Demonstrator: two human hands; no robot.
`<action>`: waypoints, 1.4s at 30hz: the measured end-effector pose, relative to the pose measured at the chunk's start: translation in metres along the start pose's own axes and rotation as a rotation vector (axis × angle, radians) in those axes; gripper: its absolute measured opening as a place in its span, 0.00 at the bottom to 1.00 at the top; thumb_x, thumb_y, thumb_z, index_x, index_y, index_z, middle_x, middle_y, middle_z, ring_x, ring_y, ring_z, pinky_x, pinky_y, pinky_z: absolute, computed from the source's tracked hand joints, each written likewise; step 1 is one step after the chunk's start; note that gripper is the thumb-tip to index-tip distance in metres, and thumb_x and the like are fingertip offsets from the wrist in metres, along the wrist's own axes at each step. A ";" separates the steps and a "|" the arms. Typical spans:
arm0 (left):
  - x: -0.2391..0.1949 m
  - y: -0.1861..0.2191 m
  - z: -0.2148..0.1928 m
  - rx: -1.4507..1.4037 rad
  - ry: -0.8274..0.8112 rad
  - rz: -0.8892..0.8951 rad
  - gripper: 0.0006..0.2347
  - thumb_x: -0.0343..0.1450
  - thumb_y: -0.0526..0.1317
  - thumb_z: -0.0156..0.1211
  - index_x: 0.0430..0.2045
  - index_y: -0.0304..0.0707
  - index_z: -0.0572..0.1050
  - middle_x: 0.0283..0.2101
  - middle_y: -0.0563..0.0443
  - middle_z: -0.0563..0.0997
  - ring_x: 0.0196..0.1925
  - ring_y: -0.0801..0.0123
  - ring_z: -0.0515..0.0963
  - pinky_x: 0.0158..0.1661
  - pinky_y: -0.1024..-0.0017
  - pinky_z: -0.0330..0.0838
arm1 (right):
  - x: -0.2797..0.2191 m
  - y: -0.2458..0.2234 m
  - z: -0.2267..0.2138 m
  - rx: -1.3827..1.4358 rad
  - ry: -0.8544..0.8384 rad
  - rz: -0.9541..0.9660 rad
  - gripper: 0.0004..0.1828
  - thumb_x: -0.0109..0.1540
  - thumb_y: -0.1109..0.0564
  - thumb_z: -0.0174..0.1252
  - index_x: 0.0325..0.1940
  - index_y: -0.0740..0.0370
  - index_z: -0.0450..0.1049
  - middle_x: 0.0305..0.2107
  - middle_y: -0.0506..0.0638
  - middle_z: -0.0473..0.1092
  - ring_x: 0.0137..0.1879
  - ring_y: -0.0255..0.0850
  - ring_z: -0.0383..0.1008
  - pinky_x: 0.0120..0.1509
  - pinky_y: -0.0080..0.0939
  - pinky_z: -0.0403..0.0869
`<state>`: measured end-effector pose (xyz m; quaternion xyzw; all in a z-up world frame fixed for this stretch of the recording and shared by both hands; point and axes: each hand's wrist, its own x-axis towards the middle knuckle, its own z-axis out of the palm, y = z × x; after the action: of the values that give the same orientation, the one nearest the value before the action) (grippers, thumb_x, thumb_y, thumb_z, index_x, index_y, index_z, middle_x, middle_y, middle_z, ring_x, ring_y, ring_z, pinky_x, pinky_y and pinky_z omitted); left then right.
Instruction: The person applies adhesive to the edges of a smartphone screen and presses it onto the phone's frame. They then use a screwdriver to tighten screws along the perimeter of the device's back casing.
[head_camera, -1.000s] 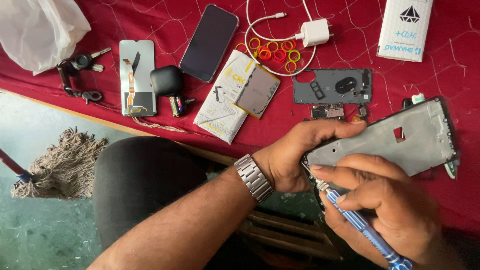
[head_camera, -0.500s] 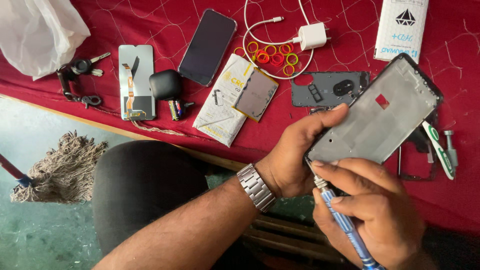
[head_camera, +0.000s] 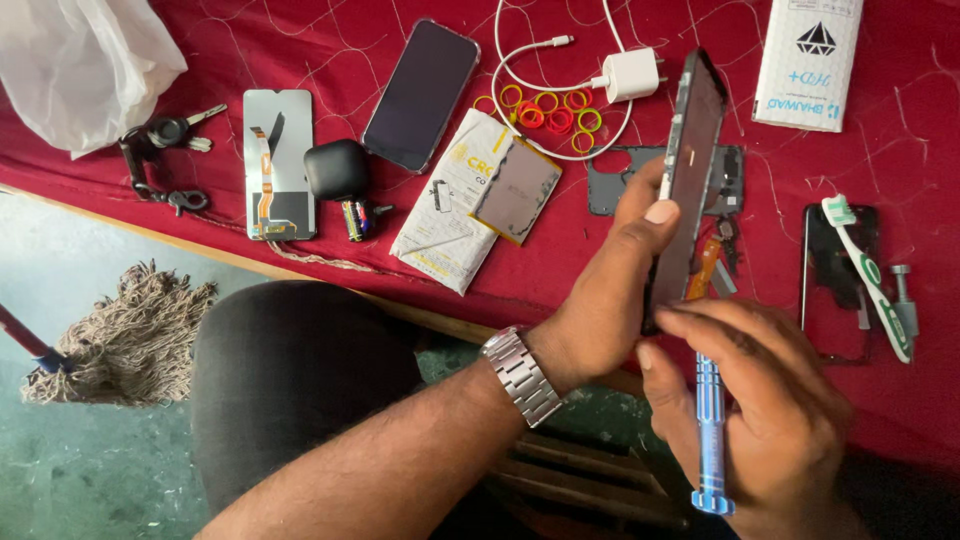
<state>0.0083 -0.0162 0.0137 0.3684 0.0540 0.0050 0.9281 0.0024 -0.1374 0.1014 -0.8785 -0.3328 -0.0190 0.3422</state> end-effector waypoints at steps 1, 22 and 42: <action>-0.001 0.003 0.000 0.085 -0.007 0.036 0.26 0.82 0.48 0.36 0.74 0.32 0.50 0.69 0.43 0.62 0.73 0.62 0.60 0.72 0.62 0.54 | -0.001 0.001 0.002 0.002 0.012 -0.002 0.15 0.54 0.64 0.68 0.44 0.68 0.76 0.39 0.57 0.75 0.47 0.50 0.79 0.53 0.46 0.76; 0.000 0.025 -0.009 0.238 -0.063 0.083 0.30 0.68 0.28 0.57 0.66 0.47 0.57 0.58 0.55 0.74 0.62 0.70 0.73 0.62 0.70 0.68 | -0.025 0.084 -0.009 1.654 0.130 0.465 0.09 0.71 0.69 0.57 0.47 0.62 0.64 0.47 0.62 0.72 0.53 0.52 0.78 0.62 0.49 0.76; 0.002 0.031 -0.012 0.612 -0.107 0.235 0.01 0.73 0.34 0.54 0.31 0.36 0.71 0.41 0.51 0.75 0.66 0.62 0.74 0.65 0.65 0.67 | -0.016 0.080 0.005 1.507 0.143 0.441 0.08 0.70 0.69 0.54 0.46 0.59 0.64 0.46 0.57 0.72 0.55 0.51 0.77 0.66 0.53 0.75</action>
<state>0.0100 0.0152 0.0260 0.6334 -0.0385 0.0763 0.7691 0.0366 -0.1871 0.0462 -0.4521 -0.0511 0.2238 0.8619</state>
